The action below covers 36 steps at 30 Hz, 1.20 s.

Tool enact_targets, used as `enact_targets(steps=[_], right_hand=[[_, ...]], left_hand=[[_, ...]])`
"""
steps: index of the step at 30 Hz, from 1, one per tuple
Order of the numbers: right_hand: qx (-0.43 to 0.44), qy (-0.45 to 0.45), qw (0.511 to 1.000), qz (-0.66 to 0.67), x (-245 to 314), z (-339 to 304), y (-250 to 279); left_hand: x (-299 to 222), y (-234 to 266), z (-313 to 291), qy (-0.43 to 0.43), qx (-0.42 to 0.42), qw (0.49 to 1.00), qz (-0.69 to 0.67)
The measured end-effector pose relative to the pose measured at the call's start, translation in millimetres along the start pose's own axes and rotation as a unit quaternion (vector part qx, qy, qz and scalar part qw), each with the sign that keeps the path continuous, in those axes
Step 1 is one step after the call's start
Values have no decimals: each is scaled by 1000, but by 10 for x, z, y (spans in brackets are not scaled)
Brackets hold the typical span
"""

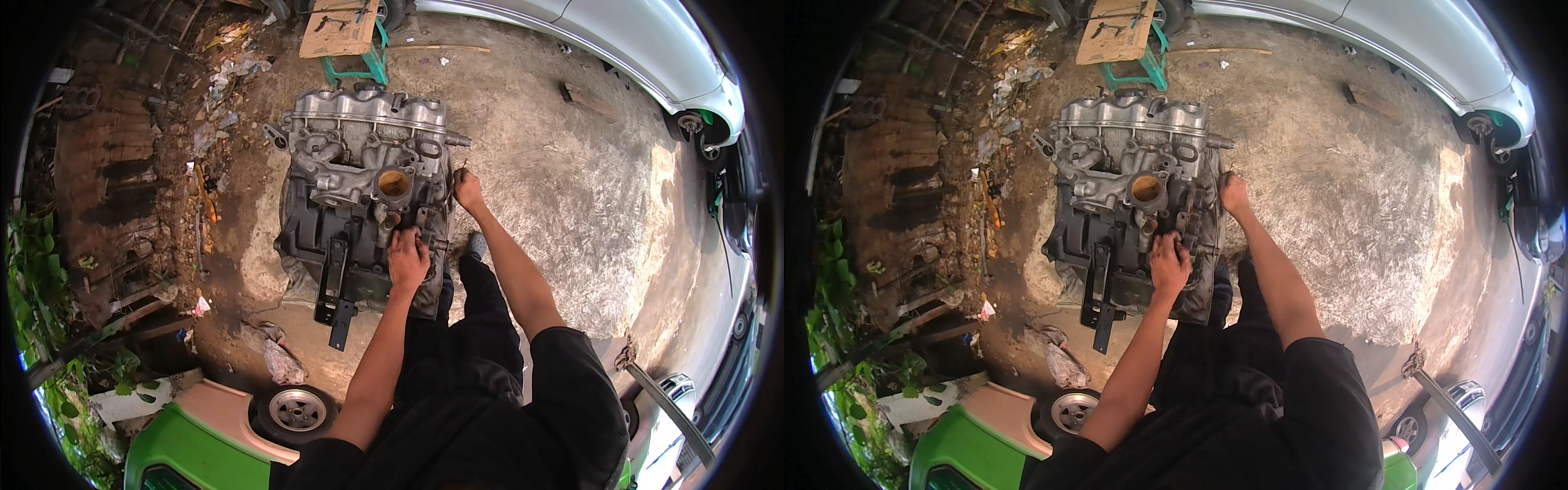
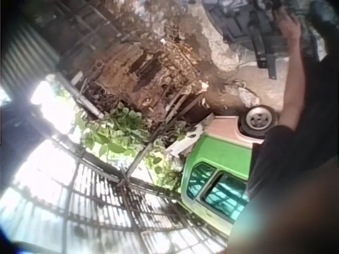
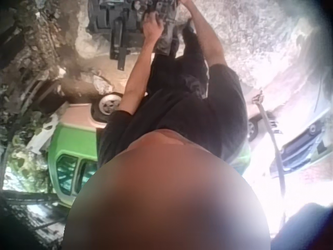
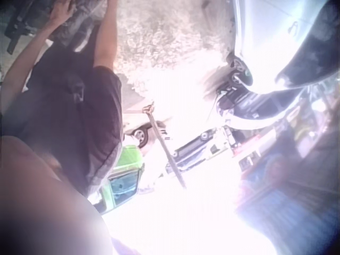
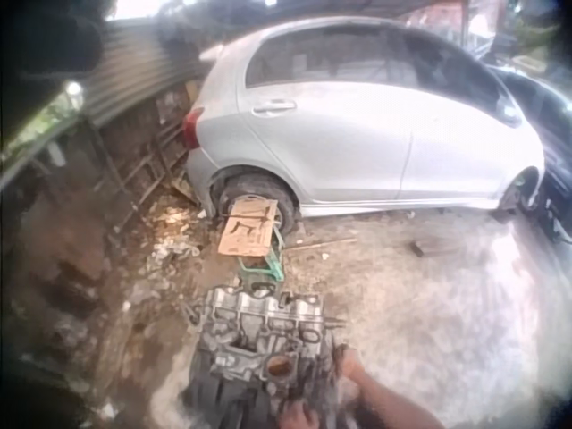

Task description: The person scrubs a car engine block with a wire brush and a rag, focusing on the intake manifold area. The person repeatedly scrubs and wipes the same region of the engine.

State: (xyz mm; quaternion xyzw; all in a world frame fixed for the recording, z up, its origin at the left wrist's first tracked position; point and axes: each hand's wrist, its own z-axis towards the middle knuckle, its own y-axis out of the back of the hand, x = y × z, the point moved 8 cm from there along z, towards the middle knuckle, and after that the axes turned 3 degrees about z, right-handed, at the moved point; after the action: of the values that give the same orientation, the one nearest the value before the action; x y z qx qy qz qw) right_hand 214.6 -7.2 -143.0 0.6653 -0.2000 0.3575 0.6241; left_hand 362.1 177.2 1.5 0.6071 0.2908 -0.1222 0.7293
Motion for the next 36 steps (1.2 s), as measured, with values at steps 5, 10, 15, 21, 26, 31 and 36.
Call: enact_targets(steps=[5,10,15,21,26,31,36], right_hand=[[-77,-65,991,88,137,-46,474],[-40,-2,995,88,714,-742,610],[22,-28,997,73,807,-1204,410],[30,-34,995,87,818,-1291,316],[42,-58,989,131,834,-1289,353],[73,-46,990,112,836,-1228,282],[92,-26,994,62,827,-1191,192]], left_hand=[[15,-8,-1,-3,4,1000,-12],[50,-37,-8,23,29,999,-7],[119,-115,-16,62,83,994,-15],[103,-108,-23,56,72,996,6],[-10,20,1,1,-18,1000,1],[125,-119,-30,65,77,995,-14],[114,-108,-32,55,61,997,2]])
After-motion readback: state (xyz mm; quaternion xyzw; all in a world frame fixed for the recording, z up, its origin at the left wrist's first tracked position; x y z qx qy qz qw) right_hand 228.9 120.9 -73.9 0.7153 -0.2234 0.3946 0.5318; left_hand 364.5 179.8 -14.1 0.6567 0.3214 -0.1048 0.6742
